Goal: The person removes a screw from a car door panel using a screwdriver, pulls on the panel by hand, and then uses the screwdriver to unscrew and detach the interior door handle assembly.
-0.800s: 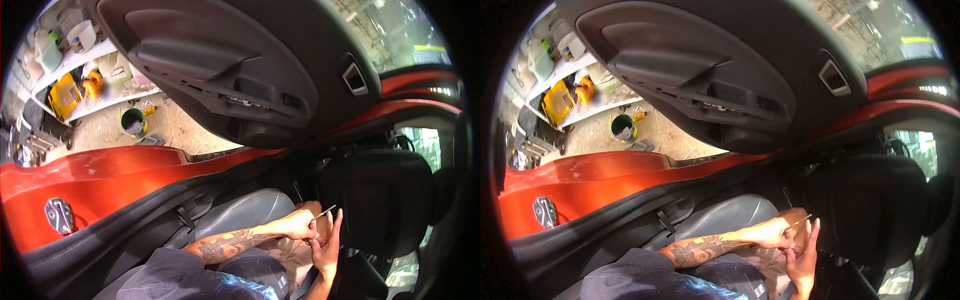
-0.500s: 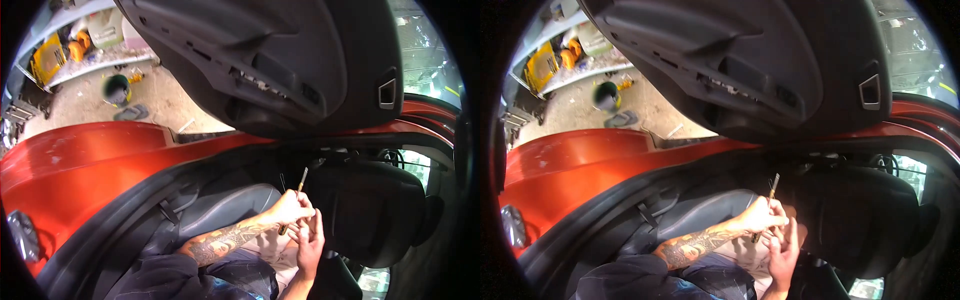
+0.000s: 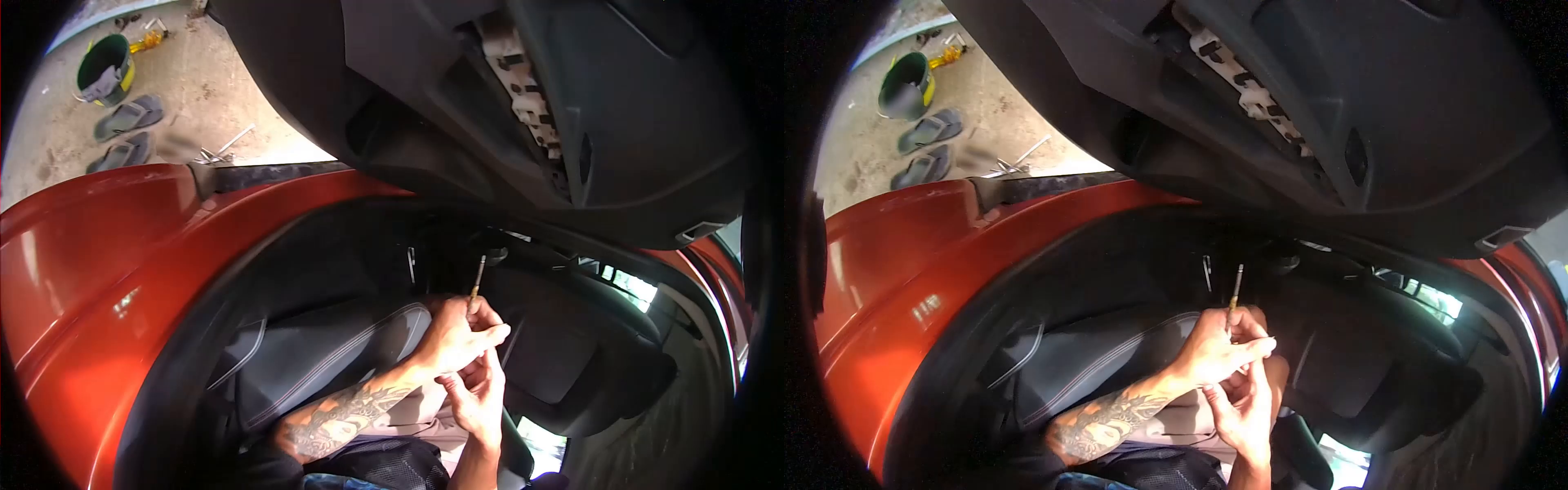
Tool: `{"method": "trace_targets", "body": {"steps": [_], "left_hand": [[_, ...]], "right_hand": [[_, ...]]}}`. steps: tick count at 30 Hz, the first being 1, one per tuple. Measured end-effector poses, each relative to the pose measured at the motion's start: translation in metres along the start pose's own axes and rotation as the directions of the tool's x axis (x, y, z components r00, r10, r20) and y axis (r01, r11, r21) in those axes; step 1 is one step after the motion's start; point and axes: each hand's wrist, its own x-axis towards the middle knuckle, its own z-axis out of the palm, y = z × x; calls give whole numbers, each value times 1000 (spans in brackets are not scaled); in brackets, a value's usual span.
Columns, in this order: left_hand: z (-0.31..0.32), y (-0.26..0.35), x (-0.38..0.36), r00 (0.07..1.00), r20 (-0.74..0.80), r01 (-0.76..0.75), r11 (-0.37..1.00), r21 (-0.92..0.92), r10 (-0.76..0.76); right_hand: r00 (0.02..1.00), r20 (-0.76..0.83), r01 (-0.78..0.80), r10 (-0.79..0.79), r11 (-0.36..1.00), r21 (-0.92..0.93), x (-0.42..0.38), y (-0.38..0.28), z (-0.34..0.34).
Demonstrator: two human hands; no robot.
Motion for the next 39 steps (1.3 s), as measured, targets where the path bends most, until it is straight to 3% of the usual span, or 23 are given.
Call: {"method": "trace_targets", "body": {"steps": [1,3,4,5,7,8,11,13,14,15,16,17,18,19,20,21,23,24,29,31,35,37,39], "left_hand": [[-7,8,2,995,44,87,996,-1,-87],[-10,0,5,998,55,-10,997,-73,14],[-12,0,7,997,66,41,995,-94,-34],[-11,7,8,998,20,65,997,40,-66],[-15,24,5,999,33,-10,998,67,8],[-20,29,8,999,25,-29,997,74,28],[-20,30,10,1000,9,-25,996,-81,26],[-26,34,11,991,30,-129,992,2,129],[-24,40,14,989,2,-145,986,84,145],[-25,44,16,991,-2,-136,991,15,136],[-26,33,22,967,-26,-255,966,-52,254],[-31,40,22,969,-32,-239,966,103,243],[-28,41,11,990,-54,-126,990,56,129],[-28,49,14,995,-38,-86,996,38,87],[-27,57,16,997,-27,-71,992,103,74],[-26,63,14,999,-22,-45,987,154,49],[-20,82,11,991,35,-131,913,385,127],[-20,90,5,994,23,-110,918,380,110],[-6,128,-20,984,42,-163,795,584,171],[-10,140,-10,980,-30,-127,741,660,195],[-21,115,0,974,-39,-161,811,562,221],[-36,103,6,976,133,-217,767,604,171],[-36,92,0,996,72,-85,863,498,57]], "right_hand": [[999,-41,-15,14,1000,-28,3,0,4],[997,-57,53,-55,998,-37,6,5,6],[999,-45,6,-7,1000,-17,5,1,8],[999,14,-44,44,999,-30,5,-1,5],[1000,16,-7,7,1000,18,7,-7,14],[994,92,-52,54,998,-24,7,-4,7],[991,77,-105,108,994,-34,0,-7,7],[984,128,-116,122,992,-53,-6,-9,1],[989,79,-117,121,991,-59,-9,-15,-2],[997,35,-65,66,998,-24,-10,-18,-2],[1000,-10,-10,10,1000,7,-12,-18,-5],[999,-14,-50,49,989,-140,-20,-12,-19],[996,-18,-89,87,955,-284,-28,-6,-33],[999,-39,-24,11,932,-361,-37,10,-44],[999,-50,-2,-13,958,-287,-44,25,-53],[999,-27,13,-26,907,-422,-49,28,-63],[985,-166,-71,44,985,-158,-65,43,-65],[980,-195,-53,32,993,-106,-81,49,-65],[985,-174,-34,9,989,-141,-111,77,-74],[987,-160,-36,4,981,-193,-112,78,-74],[985,-171,-66,36,983,-173,-123,87,-74],[978,-186,-129,98,978,-164,-125,85,-72],[979,-178,-128,96,975,-182,-125,88,-72]]}}
